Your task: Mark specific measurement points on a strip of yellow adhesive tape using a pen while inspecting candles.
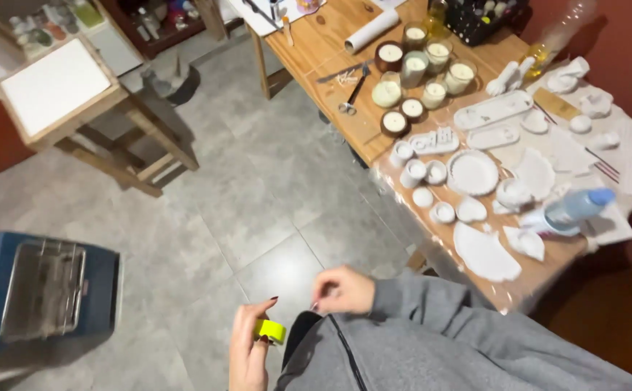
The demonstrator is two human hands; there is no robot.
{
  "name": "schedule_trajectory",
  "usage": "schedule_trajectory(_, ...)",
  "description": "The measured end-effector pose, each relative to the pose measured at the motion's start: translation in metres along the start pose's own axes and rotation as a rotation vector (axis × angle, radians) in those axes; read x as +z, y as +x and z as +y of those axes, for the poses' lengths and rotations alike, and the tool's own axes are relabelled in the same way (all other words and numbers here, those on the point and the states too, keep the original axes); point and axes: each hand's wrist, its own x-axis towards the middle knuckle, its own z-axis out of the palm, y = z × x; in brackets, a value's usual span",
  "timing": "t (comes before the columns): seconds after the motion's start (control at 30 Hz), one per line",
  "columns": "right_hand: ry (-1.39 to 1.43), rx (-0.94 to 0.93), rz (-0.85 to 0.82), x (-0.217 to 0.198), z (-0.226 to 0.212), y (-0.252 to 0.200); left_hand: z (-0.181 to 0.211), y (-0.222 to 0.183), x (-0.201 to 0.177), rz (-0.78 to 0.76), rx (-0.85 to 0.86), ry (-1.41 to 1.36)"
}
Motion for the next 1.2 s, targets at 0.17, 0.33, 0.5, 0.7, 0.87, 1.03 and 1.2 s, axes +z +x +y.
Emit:
schedule_trajectory(0.17, -0.022, -0.207, -0.215, -0.019, -0.089, 0.119, -0.055, 0.135, -0.014, 0.048, -0.179, -0.069)
schedule_trajectory(0.33, 0.079, -0.224, -0.040, -0.087, -0.041, 0.250, -0.078, 0.308, -0.043, -0.101, 0.039, -0.072)
schedule_trajectory(0.5, 0.143, -0.201, 0.198, -0.183, -0.072, 0.328, -0.086, 0.485, -0.051, -0.361, 0.009, -0.122)
schedule_trajectory(0.7, 0.153, -0.161, 0.524, -0.277, -0.080, 0.366, -0.082, 0.655, -0.025, -0.725, 0.228, -0.143)
schedule_trajectory(0.87, 0.242, -0.194, 0.616, -0.351, -0.078, 0.424, -0.086, 0.764, -0.006, -0.854, 0.224, -0.160)
schedule_trajectory(1.03, -0.188, 0.010, 0.986, -0.454, -0.038, 0.487, -0.083, 0.858, -0.017, -0.628, 0.356, -0.105)
schedule_trajectory(1.2, -0.486, 0.295, 1.374, -0.555, 0.070, 0.561, -0.137, 0.937, -0.011, -0.765, 0.246, -0.175)
